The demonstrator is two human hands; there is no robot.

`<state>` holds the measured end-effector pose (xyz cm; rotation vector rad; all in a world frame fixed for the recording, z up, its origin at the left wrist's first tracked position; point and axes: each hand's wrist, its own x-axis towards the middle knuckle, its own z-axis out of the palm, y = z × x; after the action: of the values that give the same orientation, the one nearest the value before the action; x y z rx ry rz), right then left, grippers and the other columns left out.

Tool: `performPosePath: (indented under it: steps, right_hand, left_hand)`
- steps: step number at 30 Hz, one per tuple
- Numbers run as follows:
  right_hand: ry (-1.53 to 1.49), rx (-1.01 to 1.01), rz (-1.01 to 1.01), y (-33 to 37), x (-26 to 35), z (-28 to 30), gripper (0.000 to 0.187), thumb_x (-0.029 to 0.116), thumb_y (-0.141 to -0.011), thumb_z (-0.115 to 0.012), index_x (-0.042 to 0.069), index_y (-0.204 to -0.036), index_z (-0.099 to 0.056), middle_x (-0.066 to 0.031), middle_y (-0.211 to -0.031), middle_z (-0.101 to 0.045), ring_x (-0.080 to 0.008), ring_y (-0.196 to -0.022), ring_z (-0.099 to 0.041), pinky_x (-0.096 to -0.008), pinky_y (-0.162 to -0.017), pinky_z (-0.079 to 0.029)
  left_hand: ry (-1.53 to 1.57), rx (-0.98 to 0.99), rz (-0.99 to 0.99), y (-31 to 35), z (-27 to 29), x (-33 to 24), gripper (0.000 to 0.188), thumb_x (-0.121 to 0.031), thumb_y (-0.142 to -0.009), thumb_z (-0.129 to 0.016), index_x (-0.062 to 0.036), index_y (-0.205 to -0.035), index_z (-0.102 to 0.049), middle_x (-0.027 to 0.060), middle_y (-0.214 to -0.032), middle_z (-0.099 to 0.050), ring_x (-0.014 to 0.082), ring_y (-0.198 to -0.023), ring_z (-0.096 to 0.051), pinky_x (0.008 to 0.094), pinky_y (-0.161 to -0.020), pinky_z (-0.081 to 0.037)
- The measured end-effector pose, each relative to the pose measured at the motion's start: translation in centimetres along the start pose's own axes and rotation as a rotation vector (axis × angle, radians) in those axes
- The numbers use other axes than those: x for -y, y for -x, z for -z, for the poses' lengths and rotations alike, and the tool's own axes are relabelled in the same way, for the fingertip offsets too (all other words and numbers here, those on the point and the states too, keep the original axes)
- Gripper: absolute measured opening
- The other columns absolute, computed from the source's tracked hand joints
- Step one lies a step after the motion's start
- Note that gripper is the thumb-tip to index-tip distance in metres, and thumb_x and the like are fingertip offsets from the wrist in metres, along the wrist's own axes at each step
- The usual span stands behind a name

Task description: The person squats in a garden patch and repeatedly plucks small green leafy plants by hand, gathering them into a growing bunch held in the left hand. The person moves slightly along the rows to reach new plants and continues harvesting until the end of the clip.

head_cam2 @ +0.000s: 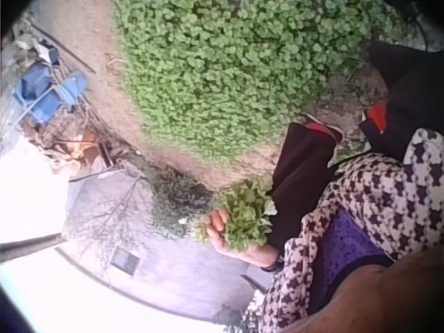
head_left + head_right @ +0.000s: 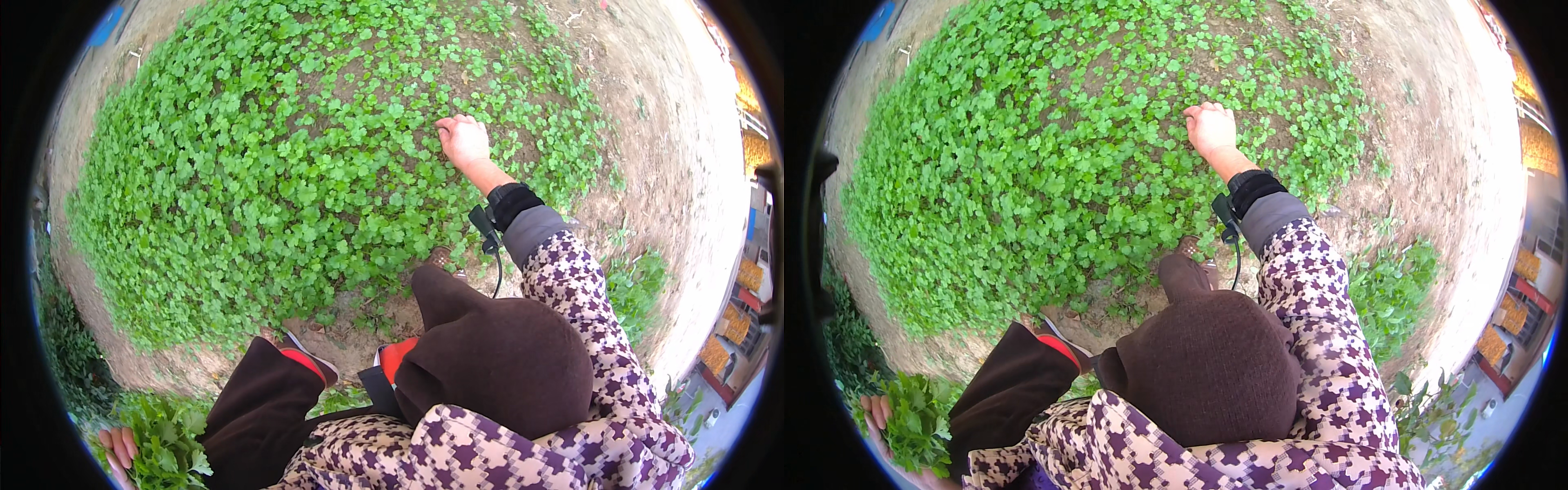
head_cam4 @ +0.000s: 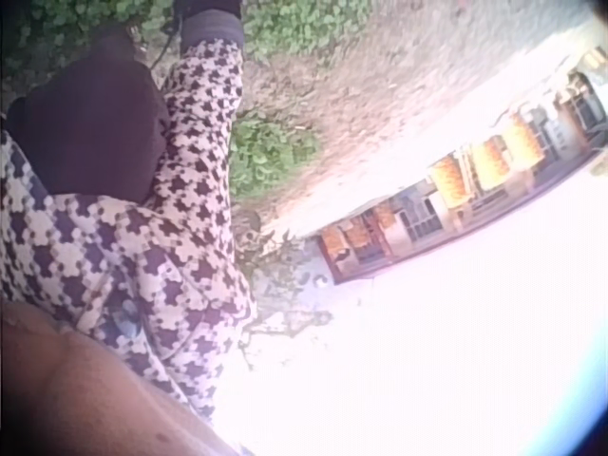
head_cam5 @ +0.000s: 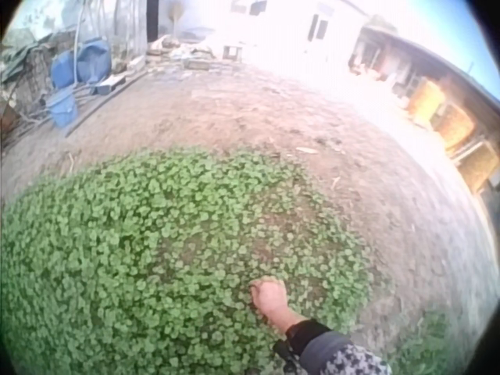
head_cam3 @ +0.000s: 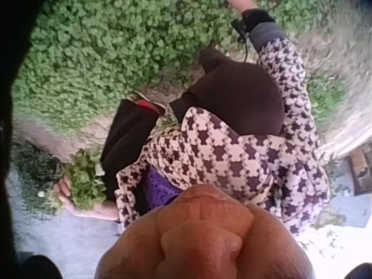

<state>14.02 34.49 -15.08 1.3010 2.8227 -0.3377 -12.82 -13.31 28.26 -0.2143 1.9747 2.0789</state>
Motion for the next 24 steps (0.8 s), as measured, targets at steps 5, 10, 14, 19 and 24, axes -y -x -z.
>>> performPosePath:
  steps: [5,10,14,19,24]
  right_hand:
    - [0.013,0.010,0.002,-0.8,0.7,0.2,0.017,0.028,-0.084,-0.061,0.019,-0.094,-0.072,-0.0046,-0.088,-0.064,-0.0246,-0.094,-0.058,-0.0403,-0.082,-0.043]
    - [0.067,0.033,-0.016,-1.3,1.2,0.2,0.020,0.030,-0.082,-0.064,0.019,-0.095,-0.072,-0.0058,-0.092,-0.064,-0.0245,-0.097,-0.058,-0.0403,-0.084,-0.042]
    - [0.107,0.081,-0.024,-1.5,1.3,0.2,0.021,0.031,-0.080,-0.065,0.020,-0.096,-0.073,-0.0057,-0.094,-0.063,-0.0240,-0.098,-0.057,-0.0400,-0.085,-0.041]
    - [0.136,0.092,0.008,-1.7,1.2,0.1,0.019,0.029,-0.080,-0.065,0.021,-0.094,-0.074,-0.0056,-0.091,-0.063,-0.0240,-0.097,-0.058,-0.0403,-0.085,-0.041]
    - [0.136,0.054,0.048,-2.1,1.0,-0.3,0.014,0.028,-0.080,-0.064,0.021,-0.088,-0.073,-0.0051,-0.089,-0.063,-0.0239,-0.095,-0.058,-0.0403,-0.083,-0.041]
  left_hand:
    - [0.055,0.410,0.124,-1.4,2.3,-0.7,0.034,-0.020,-0.100,-0.046,-0.0009,-0.127,-0.046,-0.0004,-0.091,-0.042,0.0114,-0.089,-0.044,0.0276,-0.090,-0.037]
    - [0.022,0.259,0.080,-1.1,3.4,-0.7,0.033,-0.019,-0.100,-0.046,-0.0003,-0.127,-0.047,-0.0004,-0.090,-0.040,0.0115,-0.087,-0.043,0.0283,-0.089,-0.037]
    - [-0.070,0.125,0.010,-0.8,3.4,-0.7,0.034,-0.018,-0.100,-0.044,-0.0002,-0.129,-0.046,-0.0003,-0.095,-0.044,0.0112,-0.093,-0.046,0.0283,-0.094,-0.036]
    - [-0.073,0.032,0.024,-1.1,3.3,-1.0,0.037,-0.018,-0.101,-0.043,-0.0002,-0.132,-0.044,0.0007,-0.106,-0.050,0.0118,-0.103,-0.049,0.0284,-0.100,-0.035]
    - [-0.088,-0.052,0.004,-0.7,2.6,-0.8,0.037,-0.019,-0.100,-0.043,0.0002,-0.132,-0.045,0.0007,-0.102,-0.049,0.0118,-0.100,-0.049,0.0279,-0.098,-0.036]
